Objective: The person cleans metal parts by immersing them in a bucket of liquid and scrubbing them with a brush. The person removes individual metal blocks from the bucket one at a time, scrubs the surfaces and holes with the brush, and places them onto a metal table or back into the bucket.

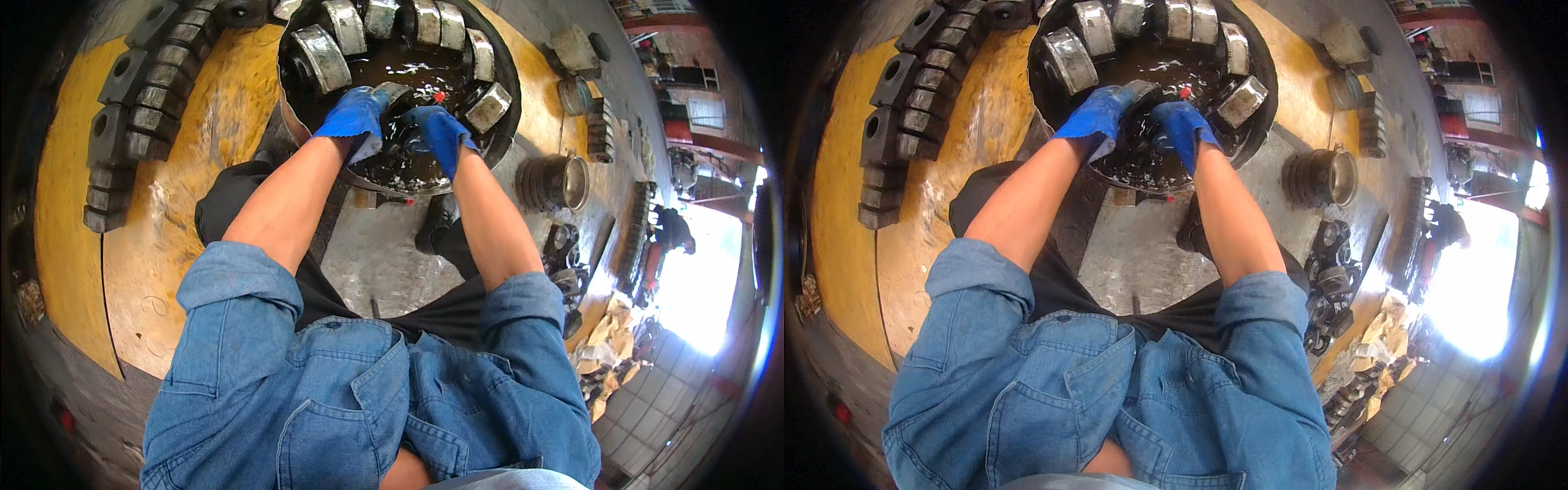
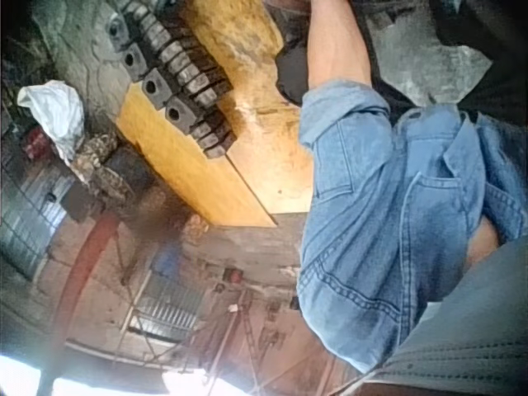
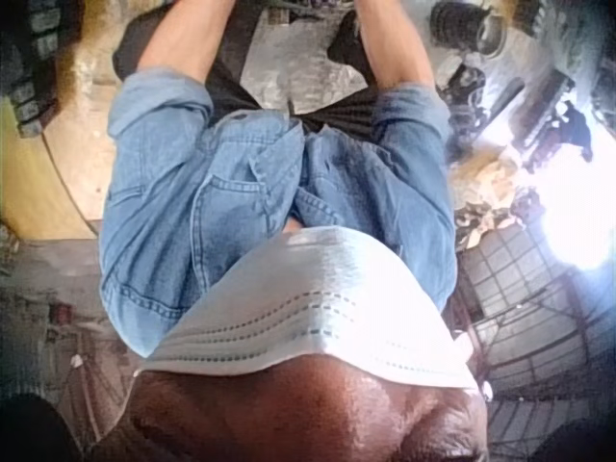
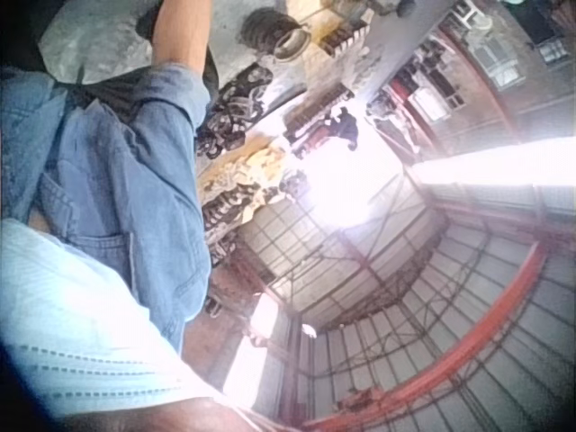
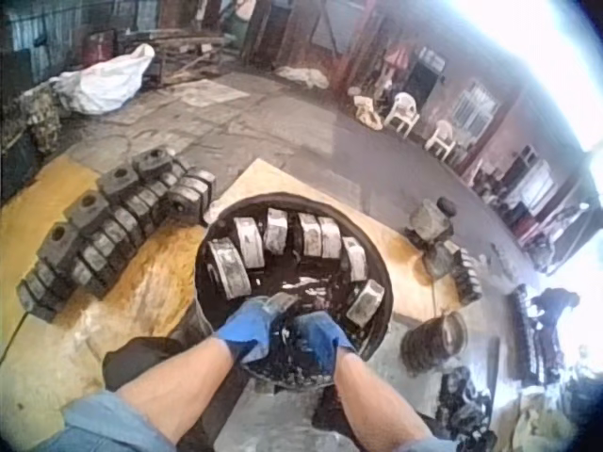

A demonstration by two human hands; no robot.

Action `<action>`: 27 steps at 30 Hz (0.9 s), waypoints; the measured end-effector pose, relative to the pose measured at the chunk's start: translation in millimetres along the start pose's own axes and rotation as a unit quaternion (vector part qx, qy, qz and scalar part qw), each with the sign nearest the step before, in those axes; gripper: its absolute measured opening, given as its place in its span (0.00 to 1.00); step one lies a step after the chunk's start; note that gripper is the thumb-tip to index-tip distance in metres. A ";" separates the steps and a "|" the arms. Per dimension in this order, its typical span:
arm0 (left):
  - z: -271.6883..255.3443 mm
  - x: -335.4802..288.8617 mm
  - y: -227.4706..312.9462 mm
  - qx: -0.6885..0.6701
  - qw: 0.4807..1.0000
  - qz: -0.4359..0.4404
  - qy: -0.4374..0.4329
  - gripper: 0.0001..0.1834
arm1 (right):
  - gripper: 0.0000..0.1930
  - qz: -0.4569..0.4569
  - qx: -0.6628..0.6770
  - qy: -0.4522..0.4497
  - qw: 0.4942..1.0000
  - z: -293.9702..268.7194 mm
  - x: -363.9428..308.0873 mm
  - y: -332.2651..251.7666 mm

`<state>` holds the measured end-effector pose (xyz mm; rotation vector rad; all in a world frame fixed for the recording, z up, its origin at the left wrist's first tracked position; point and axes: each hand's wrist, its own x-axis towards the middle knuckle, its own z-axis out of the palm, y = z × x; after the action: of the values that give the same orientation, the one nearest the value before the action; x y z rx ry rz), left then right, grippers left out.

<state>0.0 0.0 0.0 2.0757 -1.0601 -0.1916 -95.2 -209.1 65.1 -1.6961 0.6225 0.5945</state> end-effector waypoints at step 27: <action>6.2 -0.1 13.7 -0.261 0.955 -0.137 -0.013 0.18 | 0.17 -0.306 -0.703 0.116 0.632 51.8 -6.3 29.9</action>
<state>-11.4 -8.3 5.4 1.7242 -0.6377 -0.5743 -123.3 -163.4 38.1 -3.2752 -0.5548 0.2871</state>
